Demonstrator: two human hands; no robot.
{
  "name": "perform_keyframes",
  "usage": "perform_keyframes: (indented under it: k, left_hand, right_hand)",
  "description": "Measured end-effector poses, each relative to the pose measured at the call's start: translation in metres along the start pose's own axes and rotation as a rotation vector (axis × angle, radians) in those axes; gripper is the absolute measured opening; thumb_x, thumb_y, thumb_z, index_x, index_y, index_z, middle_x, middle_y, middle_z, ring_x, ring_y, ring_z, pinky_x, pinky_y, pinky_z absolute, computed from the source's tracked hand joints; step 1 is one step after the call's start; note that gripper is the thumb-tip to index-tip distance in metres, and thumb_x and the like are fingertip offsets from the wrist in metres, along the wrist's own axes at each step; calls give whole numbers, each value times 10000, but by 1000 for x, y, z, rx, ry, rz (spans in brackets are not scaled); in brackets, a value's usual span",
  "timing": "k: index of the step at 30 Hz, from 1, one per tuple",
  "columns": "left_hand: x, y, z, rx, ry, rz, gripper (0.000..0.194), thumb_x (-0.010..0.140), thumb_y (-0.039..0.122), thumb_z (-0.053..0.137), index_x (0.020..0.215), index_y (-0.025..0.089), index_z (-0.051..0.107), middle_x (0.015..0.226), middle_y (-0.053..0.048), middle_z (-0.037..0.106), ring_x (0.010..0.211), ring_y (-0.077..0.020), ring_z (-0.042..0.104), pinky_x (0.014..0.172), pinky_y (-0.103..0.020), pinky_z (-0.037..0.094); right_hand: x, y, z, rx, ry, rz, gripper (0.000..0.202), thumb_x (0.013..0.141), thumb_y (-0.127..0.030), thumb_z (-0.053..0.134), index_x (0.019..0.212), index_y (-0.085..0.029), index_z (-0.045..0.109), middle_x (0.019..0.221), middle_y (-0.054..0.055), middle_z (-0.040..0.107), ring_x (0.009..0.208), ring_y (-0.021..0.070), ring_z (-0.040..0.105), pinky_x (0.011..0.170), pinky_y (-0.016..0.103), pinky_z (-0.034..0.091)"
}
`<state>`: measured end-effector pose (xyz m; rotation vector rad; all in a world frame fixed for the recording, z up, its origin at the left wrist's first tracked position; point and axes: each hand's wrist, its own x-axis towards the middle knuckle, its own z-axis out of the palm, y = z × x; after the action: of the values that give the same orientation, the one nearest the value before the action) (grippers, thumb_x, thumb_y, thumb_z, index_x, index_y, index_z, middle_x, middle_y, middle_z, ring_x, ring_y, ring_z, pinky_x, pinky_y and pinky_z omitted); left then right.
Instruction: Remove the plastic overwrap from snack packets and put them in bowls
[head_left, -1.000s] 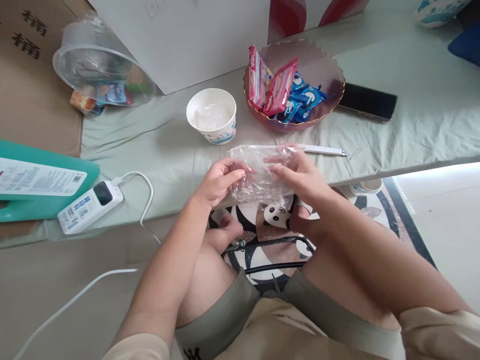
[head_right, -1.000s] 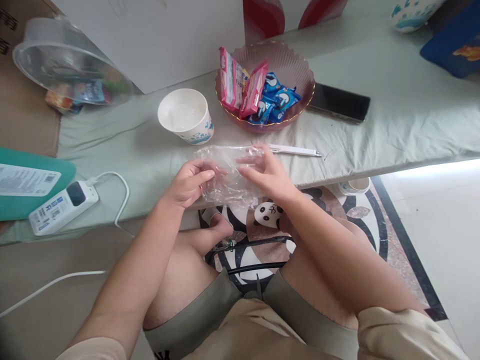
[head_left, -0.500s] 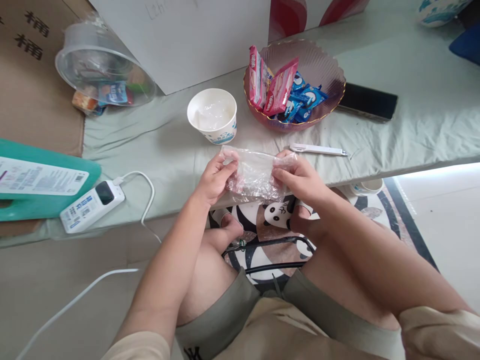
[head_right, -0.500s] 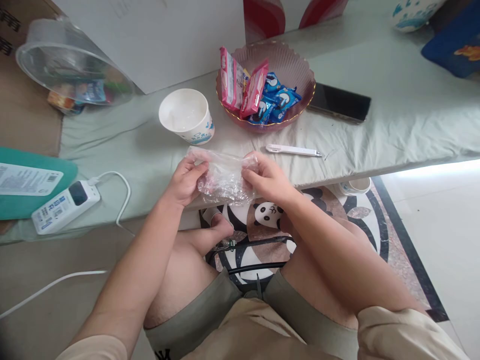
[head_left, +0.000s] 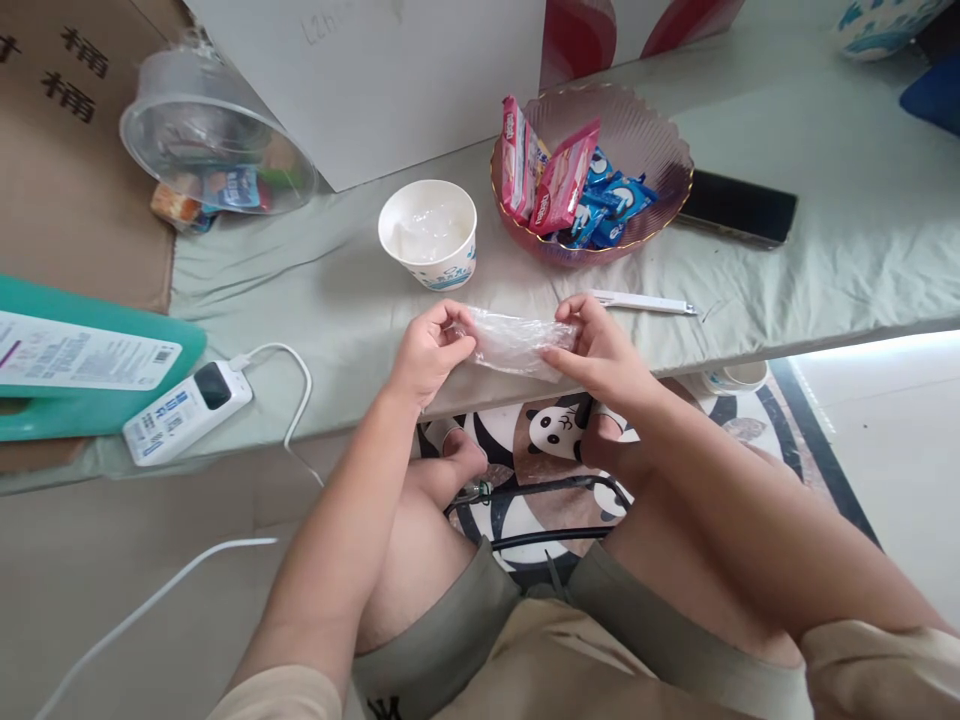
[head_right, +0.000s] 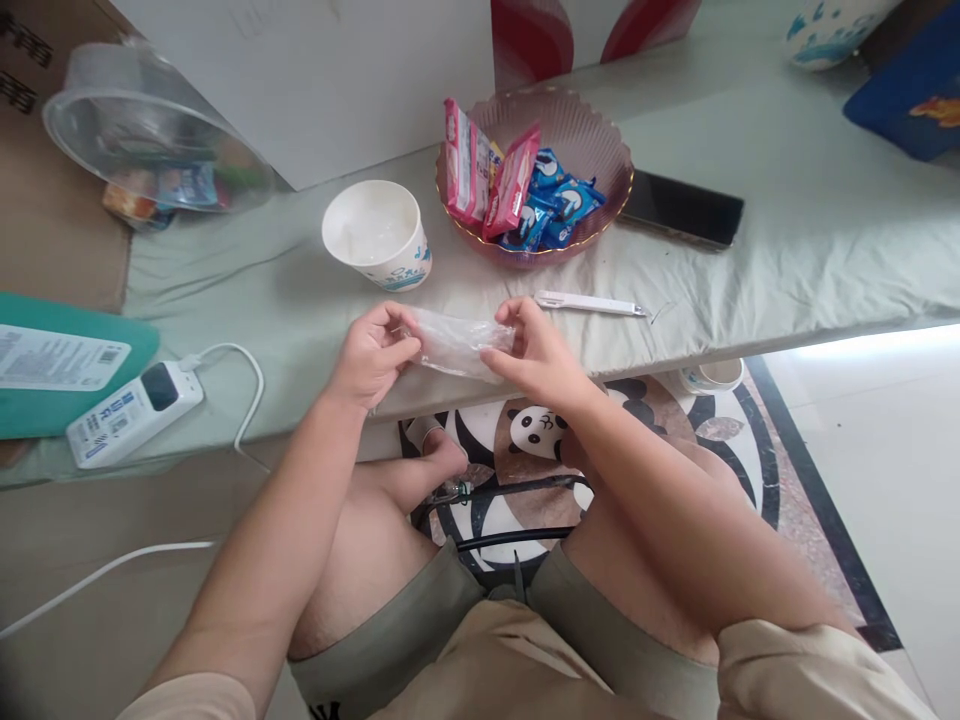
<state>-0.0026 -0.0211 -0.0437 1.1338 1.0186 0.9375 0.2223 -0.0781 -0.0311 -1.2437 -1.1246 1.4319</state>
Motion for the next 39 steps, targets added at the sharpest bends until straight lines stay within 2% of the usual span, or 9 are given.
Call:
perform_keyframes:
  k: [6, 11, 13, 16, 20, 26, 31, 36, 39]
  left_hand:
    - [-16, -3, 13, 357, 499, 488, 225, 747, 63, 661, 891, 226, 604, 945, -6, 578, 862, -132, 563, 805, -284, 468]
    - [-32, -7, 35, 97, -52, 195, 393, 807, 396, 798, 1134, 247, 638, 1129, -45, 669, 1071, -197, 637, 920, -323, 517]
    - [-29, -9, 38, -53, -91, 64, 484, 738, 445, 856, 1121, 245, 637, 1096, -37, 684, 997, -183, 659, 863, -303, 536]
    - [-20, -8, 29, -77, 85, 58, 433, 668, 434, 896, 946, 226, 637, 904, 3, 666, 783, -126, 619, 721, -252, 508]
    - [-16, 11, 2, 127, 450, 374, 298, 692, 310, 846, 848, 225, 606, 821, 28, 612, 741, -107, 568, 696, -238, 466]
    - [20, 93, -10, 520, 802, 822, 332, 669, -85, 637, 740, 204, 490, 703, 61, 438, 649, -92, 404, 648, -246, 366]
    - [82, 137, 9, 1152, 361, 331, 293, 605, -89, 636, 702, 187, 625, 655, 51, 513, 638, -116, 433, 763, -300, 411]
    - [130, 115, -5, 1162, -332, -113, 172, 553, 41, 724, 563, 200, 660, 522, 53, 525, 550, -152, 546, 712, -309, 463]
    - [152, 92, -16, 1144, -291, -206, 225, 477, 61, 801, 551, 201, 642, 531, 46, 543, 666, -192, 610, 786, -325, 473]
  right_hand:
    - [-2, -1, 7, -75, 94, 28, 193, 774, -343, 669, 801, -228, 516, 667, -44, 517, 598, 107, 422, 568, 268, 304]
    - [-5, 0, 19, 207, -39, 16, 206, 769, -371, 682, 774, -238, 524, 668, -49, 496, 613, 116, 415, 605, 275, 338]
    - [-5, 0, 22, 335, -101, 50, 198, 746, -388, 691, 813, -246, 571, 708, -32, 550, 664, 140, 502, 659, 297, 415]
    - [-1, 1, 22, 396, -112, 72, 238, 738, -424, 683, 892, -251, 629, 934, 28, 686, 891, 194, 647, 867, 363, 516]
    - [4, 4, 17, 364, -50, 103, 228, 777, -432, 667, 893, -237, 635, 1055, 50, 724, 1084, 207, 681, 1058, 396, 483]
    - [4, 7, 14, 360, -96, 107, 245, 792, -447, 684, 875, -220, 647, 909, 25, 694, 983, 182, 696, 979, 362, 512]
    - [6, 8, 12, 375, -120, 127, 265, 791, -461, 694, 880, -217, 641, 869, 27, 698, 959, 187, 698, 992, 376, 513]
    - [10, 8, 11, 401, -165, 130, 283, 787, -481, 708, 860, -214, 652, 823, 20, 687, 894, 180, 686, 962, 371, 523]
    - [11, 9, 12, 394, -174, 119, 270, 793, -471, 715, 847, -211, 664, 800, 11, 675, 849, 165, 663, 922, 354, 526]
